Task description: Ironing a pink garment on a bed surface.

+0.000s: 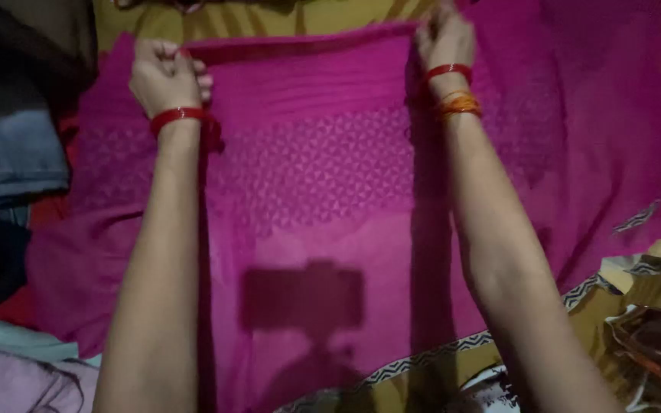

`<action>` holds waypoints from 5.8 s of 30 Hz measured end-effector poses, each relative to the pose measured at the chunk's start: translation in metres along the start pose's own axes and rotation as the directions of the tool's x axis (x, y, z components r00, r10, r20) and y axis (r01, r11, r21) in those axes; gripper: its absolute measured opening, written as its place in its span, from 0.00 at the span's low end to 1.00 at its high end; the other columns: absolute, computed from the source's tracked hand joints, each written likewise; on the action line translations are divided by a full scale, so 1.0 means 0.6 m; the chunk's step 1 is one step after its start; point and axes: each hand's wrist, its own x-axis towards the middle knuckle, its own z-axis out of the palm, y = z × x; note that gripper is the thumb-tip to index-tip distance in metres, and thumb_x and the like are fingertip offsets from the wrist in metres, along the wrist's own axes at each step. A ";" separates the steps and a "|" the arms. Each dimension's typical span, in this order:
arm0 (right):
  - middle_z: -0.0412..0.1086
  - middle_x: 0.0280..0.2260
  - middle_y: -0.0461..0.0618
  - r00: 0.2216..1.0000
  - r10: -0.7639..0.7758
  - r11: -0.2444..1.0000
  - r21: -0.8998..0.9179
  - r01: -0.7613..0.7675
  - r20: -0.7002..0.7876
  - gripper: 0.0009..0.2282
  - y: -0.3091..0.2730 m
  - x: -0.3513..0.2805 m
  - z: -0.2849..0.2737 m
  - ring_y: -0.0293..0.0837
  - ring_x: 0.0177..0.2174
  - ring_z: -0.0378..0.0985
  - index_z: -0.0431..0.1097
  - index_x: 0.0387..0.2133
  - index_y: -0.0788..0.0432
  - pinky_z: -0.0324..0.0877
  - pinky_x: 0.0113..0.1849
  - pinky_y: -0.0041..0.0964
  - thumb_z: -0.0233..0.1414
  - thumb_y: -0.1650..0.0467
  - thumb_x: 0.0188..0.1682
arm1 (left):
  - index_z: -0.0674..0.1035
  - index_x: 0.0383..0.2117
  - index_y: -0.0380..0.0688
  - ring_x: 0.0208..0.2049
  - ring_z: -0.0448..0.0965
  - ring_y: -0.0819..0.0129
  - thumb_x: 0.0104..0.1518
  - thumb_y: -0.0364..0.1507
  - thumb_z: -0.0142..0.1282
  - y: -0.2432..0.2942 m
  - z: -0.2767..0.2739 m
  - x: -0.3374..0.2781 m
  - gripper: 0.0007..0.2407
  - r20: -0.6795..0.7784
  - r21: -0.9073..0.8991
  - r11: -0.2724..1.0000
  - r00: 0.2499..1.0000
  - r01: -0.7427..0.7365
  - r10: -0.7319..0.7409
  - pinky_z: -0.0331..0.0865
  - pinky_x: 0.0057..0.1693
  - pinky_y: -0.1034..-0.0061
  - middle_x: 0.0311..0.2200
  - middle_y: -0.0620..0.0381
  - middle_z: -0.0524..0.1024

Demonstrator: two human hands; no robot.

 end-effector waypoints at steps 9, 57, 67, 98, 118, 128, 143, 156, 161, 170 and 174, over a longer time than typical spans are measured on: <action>0.58 0.66 0.60 0.748 -0.598 0.798 0.137 0.586 0.288 0.23 -0.257 -0.323 -0.023 0.58 0.67 0.56 0.60 0.65 0.61 0.48 0.66 0.60 0.49 0.66 0.56 | 0.52 0.73 0.37 0.76 0.55 0.50 0.65 0.21 0.48 0.008 0.088 -0.278 0.29 0.127 0.270 0.859 0.900 -0.436 0.417 0.48 0.80 0.53 0.70 0.46 0.63; 0.35 0.72 0.50 0.869 -0.125 0.905 -0.305 0.297 0.478 0.34 -0.138 -0.695 -0.229 0.47 0.70 0.34 0.40 0.71 0.53 0.29 0.66 0.58 0.37 0.50 0.55 | 0.54 0.72 0.48 0.74 0.43 0.62 0.65 0.41 0.39 -0.031 -0.054 -0.690 0.28 0.467 0.808 0.330 0.872 -0.487 0.146 0.35 0.73 0.48 0.74 0.53 0.46; 0.32 0.73 0.50 0.947 0.265 0.893 -0.417 -0.170 0.181 0.32 0.099 -0.670 -0.298 0.46 0.70 0.33 0.37 0.71 0.53 0.29 0.65 0.57 0.35 0.53 0.57 | 0.55 0.72 0.52 0.74 0.42 0.59 0.64 0.40 0.39 -0.016 -0.124 -0.687 0.28 0.410 0.805 0.430 0.907 -0.408 0.093 0.44 0.70 0.46 0.74 0.53 0.45; 0.44 0.71 0.54 0.752 -0.420 0.846 -0.081 0.527 0.509 0.36 -0.167 -0.773 -0.210 0.51 0.70 0.41 0.49 0.69 0.53 0.34 0.66 0.62 0.46 0.49 0.50 | 0.58 0.72 0.49 0.75 0.44 0.56 0.62 0.41 0.44 -0.042 -0.101 -0.741 0.30 0.439 0.794 0.390 0.884 -0.467 0.164 0.35 0.72 0.44 0.75 0.48 0.47; 0.48 0.68 0.58 0.850 0.504 0.850 -0.086 -0.519 -0.154 0.31 0.180 -0.690 -0.341 0.55 0.67 0.47 0.54 0.66 0.59 0.44 0.64 0.55 0.52 0.57 0.52 | 0.58 0.73 0.47 0.75 0.46 0.54 0.64 0.41 0.43 -0.043 -0.096 -0.744 0.29 0.448 0.752 0.412 0.857 -0.515 0.254 0.37 0.72 0.42 0.75 0.46 0.48; 0.58 0.64 0.61 0.119 0.218 0.944 0.178 -0.279 -0.969 0.23 0.226 -0.767 -0.651 0.56 0.63 0.63 0.57 0.63 0.64 0.61 0.64 0.48 0.57 0.74 0.56 | 0.52 0.74 0.49 0.76 0.39 0.56 0.66 0.43 0.34 -0.043 -0.086 -0.737 0.29 0.464 0.783 0.383 0.870 -0.491 0.166 0.35 0.72 0.40 0.75 0.48 0.42; 0.73 0.46 0.57 -0.020 0.875 0.453 0.806 0.381 -0.483 0.13 0.524 -0.844 -0.533 0.48 0.40 0.79 0.69 0.47 0.72 0.77 0.45 0.43 0.50 0.80 0.48 | 0.52 0.73 0.47 0.75 0.38 0.53 0.65 0.43 0.36 0.024 0.133 -0.850 0.30 0.619 0.682 0.367 0.767 -0.632 0.170 0.33 0.72 0.41 0.75 0.45 0.41; 0.74 0.28 0.47 0.500 0.611 0.790 0.513 -0.335 -0.614 0.07 0.201 -0.758 -0.603 0.42 0.32 0.78 0.71 0.29 0.59 0.72 0.38 0.36 0.56 0.80 0.39 | 0.54 0.72 0.49 0.75 0.40 0.54 0.63 0.43 0.39 0.018 0.135 -0.853 0.29 0.586 0.724 0.323 0.790 -0.609 0.177 0.34 0.71 0.42 0.74 0.46 0.43; 0.74 0.25 0.51 0.814 0.296 0.951 0.072 -0.301 -0.499 0.08 0.043 -0.712 -0.561 0.55 0.30 0.77 0.75 0.25 0.53 0.68 0.36 0.51 0.60 0.77 0.34 | 0.53 0.72 0.47 0.74 0.41 0.54 0.64 0.44 0.39 0.015 0.101 -0.836 0.30 0.608 0.699 0.346 0.775 -0.626 0.174 0.34 0.71 0.42 0.74 0.47 0.43; 0.77 0.31 0.56 0.991 0.091 0.993 0.063 -0.098 0.102 0.13 -0.042 -0.722 -0.510 0.60 0.32 0.80 0.75 0.35 0.53 0.71 0.34 0.57 0.62 0.63 0.39 | 0.55 0.72 0.46 0.75 0.42 0.56 0.65 0.44 0.39 -0.028 -0.003 -0.796 0.30 0.472 0.768 0.373 0.854 -0.520 0.220 0.35 0.72 0.42 0.74 0.47 0.45; 0.78 0.31 0.59 0.968 0.053 0.998 0.013 -0.058 0.244 0.22 -0.040 -0.714 -0.489 0.62 0.32 0.80 0.74 0.41 0.53 0.72 0.34 0.59 0.62 0.53 0.39 | 0.55 0.72 0.47 0.75 0.43 0.57 0.64 0.45 0.40 -0.026 -0.009 -0.793 0.30 0.478 0.780 0.348 0.854 -0.520 0.205 0.35 0.72 0.43 0.74 0.47 0.45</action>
